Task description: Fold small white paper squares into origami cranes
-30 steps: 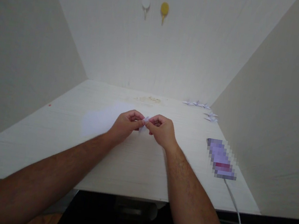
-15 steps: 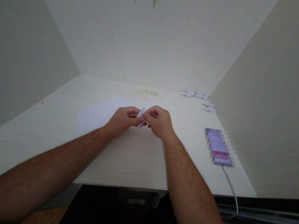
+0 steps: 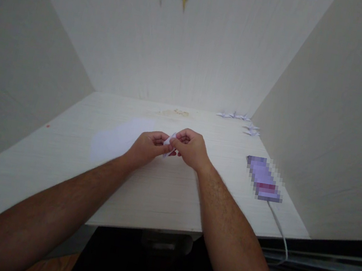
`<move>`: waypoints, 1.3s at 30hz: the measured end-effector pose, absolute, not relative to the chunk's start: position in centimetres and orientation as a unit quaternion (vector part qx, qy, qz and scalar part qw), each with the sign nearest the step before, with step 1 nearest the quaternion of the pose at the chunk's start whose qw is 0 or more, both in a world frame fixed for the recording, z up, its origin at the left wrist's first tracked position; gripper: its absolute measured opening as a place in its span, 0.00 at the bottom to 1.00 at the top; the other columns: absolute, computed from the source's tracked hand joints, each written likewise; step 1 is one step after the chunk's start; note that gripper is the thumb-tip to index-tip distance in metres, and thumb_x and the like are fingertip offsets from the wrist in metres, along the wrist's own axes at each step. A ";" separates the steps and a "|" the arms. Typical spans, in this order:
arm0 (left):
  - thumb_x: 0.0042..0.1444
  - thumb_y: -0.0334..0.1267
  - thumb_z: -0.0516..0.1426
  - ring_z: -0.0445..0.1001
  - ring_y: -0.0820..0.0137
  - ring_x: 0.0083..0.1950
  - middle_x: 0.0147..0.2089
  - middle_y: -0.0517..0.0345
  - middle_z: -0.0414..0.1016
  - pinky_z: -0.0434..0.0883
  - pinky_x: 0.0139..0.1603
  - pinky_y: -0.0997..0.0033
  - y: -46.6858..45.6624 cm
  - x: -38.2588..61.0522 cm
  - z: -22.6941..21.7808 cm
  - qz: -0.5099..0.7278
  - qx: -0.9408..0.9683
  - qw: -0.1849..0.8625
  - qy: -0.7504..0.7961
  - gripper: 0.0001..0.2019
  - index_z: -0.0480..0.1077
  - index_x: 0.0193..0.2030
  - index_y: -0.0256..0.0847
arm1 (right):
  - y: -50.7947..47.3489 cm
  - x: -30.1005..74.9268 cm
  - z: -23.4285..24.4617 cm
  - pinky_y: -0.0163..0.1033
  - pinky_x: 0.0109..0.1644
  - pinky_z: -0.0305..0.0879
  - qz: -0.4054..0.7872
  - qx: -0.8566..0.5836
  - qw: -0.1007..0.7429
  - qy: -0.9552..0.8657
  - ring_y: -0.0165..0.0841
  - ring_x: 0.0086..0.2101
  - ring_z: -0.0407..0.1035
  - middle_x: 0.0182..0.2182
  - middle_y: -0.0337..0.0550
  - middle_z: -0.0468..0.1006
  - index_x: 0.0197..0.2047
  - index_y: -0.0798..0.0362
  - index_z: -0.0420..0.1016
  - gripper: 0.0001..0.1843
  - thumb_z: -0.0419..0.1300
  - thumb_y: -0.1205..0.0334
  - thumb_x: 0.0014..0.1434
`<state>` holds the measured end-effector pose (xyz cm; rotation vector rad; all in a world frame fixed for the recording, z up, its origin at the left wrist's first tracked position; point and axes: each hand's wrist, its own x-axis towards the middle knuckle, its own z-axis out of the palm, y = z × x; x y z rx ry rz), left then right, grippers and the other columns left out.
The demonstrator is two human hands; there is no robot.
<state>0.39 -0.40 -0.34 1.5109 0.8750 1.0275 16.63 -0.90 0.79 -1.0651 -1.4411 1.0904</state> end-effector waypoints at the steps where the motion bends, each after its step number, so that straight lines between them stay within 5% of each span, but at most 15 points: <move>1: 0.48 0.42 0.65 0.78 0.68 0.31 0.30 0.51 0.79 0.72 0.31 0.72 -0.5 0.5 -0.3 0.431 0.633 0.521 0.376 0.13 0.73 0.34 0.34 | -0.9 16.6 0.8 0.30 0.19 0.62 0.442 -0.445 0.502 -0.596 0.25 0.18 0.67 0.20 0.36 0.74 0.29 0.54 0.68 0.14 0.67 0.55 0.47; 17: 0.50 0.38 0.62 0.76 0.72 0.27 0.26 0.56 0.78 0.70 0.28 0.76 -0.9 0.7 0.2 0.419 0.672 0.450 0.413 0.06 0.72 0.32 0.37 | -1.1 16.1 1.0 0.30 0.16 0.61 0.443 -0.447 0.508 -0.587 0.24 0.15 0.63 0.17 0.34 0.72 0.25 0.53 0.67 0.20 0.71 0.49 0.42; 27: 0.51 0.39 0.62 0.75 0.72 0.27 0.27 0.56 0.78 0.70 0.28 0.75 -0.7 0.7 0.1 0.409 0.679 0.466 0.393 0.08 0.73 0.35 0.37 | -1.2 15.9 1.0 0.30 0.17 0.62 0.418 -0.479 0.508 -0.582 0.25 0.15 0.64 0.16 0.33 0.71 0.27 0.53 0.69 0.08 0.64 0.60 0.47; 33: 0.53 0.38 0.59 0.73 0.74 0.24 0.24 0.58 0.76 0.67 0.26 0.77 -1.0 0.8 0.4 0.387 0.699 0.428 0.423 0.06 0.73 0.34 0.37 | -1.2 15.8 1.1 0.29 0.15 0.58 0.413 -0.482 0.502 -0.588 0.24 0.14 0.63 0.16 0.32 0.69 0.27 0.52 0.68 0.09 0.63 0.58 0.50; 39: 0.52 0.41 0.61 0.72 0.74 0.24 0.25 0.57 0.75 0.66 0.27 0.76 -1.0 0.6 0.6 0.396 0.659 0.496 0.404 0.09 0.71 0.30 0.36 | -1.4 15.9 1.3 0.31 0.17 0.61 0.469 -0.459 0.501 -0.564 0.25 0.15 0.64 0.16 0.33 0.70 0.27 0.53 0.69 0.13 0.66 0.54 0.48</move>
